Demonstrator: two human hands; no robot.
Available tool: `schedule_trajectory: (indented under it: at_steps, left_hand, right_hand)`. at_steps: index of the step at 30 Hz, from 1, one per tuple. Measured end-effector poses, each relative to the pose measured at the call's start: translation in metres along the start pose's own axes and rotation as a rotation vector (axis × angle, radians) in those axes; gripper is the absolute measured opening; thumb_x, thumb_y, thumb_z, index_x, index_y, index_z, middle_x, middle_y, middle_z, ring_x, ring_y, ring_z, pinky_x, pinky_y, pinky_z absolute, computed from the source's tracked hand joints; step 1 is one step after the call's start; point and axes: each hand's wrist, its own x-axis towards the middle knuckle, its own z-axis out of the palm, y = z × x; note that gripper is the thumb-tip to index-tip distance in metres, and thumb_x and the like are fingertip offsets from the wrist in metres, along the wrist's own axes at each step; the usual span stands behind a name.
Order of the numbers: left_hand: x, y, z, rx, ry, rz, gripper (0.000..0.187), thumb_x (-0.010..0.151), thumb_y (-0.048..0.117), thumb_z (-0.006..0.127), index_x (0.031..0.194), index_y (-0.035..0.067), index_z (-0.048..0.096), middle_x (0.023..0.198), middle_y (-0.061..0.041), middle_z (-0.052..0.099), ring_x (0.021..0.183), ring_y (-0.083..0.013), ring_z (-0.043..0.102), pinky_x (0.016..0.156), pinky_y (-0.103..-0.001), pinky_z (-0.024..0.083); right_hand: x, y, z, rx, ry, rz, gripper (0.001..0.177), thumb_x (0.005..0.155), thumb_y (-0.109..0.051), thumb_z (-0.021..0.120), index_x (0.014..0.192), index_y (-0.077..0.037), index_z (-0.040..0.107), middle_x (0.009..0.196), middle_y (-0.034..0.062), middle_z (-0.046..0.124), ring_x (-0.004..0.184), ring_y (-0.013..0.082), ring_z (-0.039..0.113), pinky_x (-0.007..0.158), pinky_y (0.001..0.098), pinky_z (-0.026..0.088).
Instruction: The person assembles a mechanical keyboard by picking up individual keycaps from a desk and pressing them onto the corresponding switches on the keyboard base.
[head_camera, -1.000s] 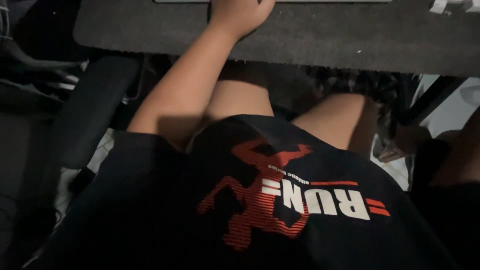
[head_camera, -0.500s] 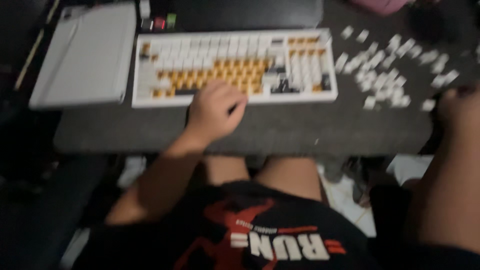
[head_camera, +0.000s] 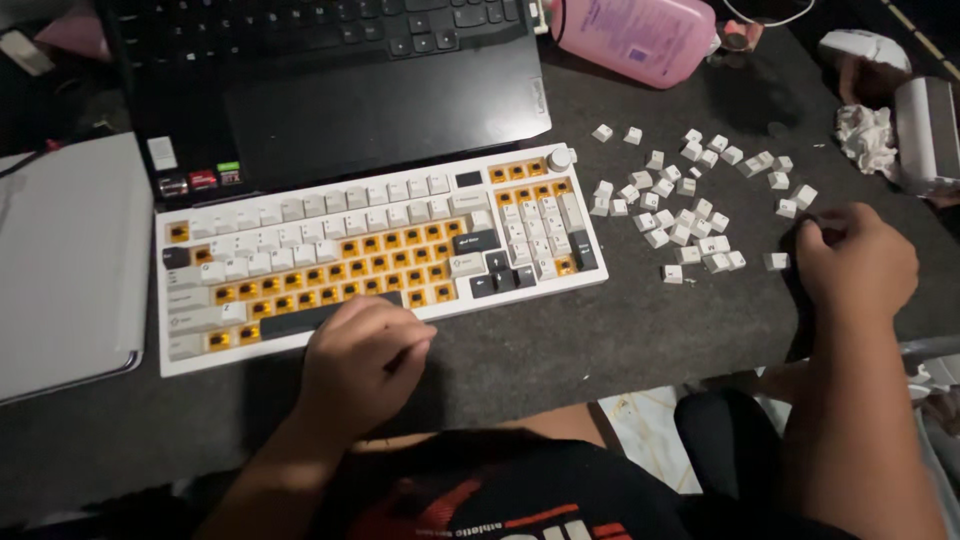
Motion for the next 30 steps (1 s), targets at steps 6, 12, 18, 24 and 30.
schedule_trajectory:
  at_steps: [6,12,18,24,30]
  left_hand:
    - [0.001,0.000,0.001,0.029,-0.035,-0.006,0.009,0.081,0.009,0.077,0.088,0.011,0.073,0.087,-0.003,0.069,0.085,-0.0248,0.069,0.073,-0.037,0.057]
    - [0.000,0.003,0.005,0.036,-0.041,0.042,0.011,0.081,0.010,0.078,0.090,0.011,0.072,0.090,-0.002,0.068,0.088,-0.0248,0.068,0.074,-0.037,0.057]
    - [0.002,0.005,0.011,0.024,-0.059,0.073,0.013,0.082,0.011,0.079,0.092,0.011,0.071,0.089,-0.002,0.067,0.087,-0.0243,0.068,0.074,-0.037,0.056]
    - [0.002,0.002,0.010,-0.001,-0.012,0.072,0.015,0.083,0.009,0.078,0.095,0.011,0.069,0.092,-0.004,0.067,0.089,-0.0288,0.067,0.078,-0.040,0.056]
    - [-0.003,-0.005,0.012,-0.027,0.018,0.018,0.015,0.082,0.008,0.079,0.095,0.011,0.072,0.091,-0.006,0.070,0.085,-0.0285,0.068,0.074,-0.040,0.056]
  right_hand:
    - [0.000,0.005,0.001,0.175,0.043,-0.010,0.022,0.093,-0.027,0.078,0.110,-0.013,0.080,0.089,0.0094,0.074,0.086,0.0298,0.071,0.079,0.0416,0.055]
    - [-0.001,-0.003,-0.001,0.426,0.001,-0.004,0.018,0.099,-0.016,0.076,0.114,-0.006,0.076,0.088,0.0074,0.072,0.085,0.0201,0.071,0.079,0.0353,0.056]
    - [0.022,-0.091,-0.019,0.323,-0.019,-0.409,0.024,0.089,-0.010,0.081,0.112,-0.005,0.078,0.106,0.0131,0.074,0.100,0.0310,0.069,0.090,0.0433,0.055]
    - [0.069,-0.206,0.023,0.132,-0.269,-0.642,0.022,0.096,-0.028,0.071,0.115,-0.022,0.080,0.111,0.0148,0.072,0.109,0.0392,0.064,0.091,0.0505,0.052]
    - [0.095,-0.219,0.068,0.004,-0.324,-0.819,0.039,0.092,-0.017,0.063,0.128,-0.023,0.077,0.116,0.0166,0.071,0.106,0.0394,0.067,0.088,0.0502,0.055]
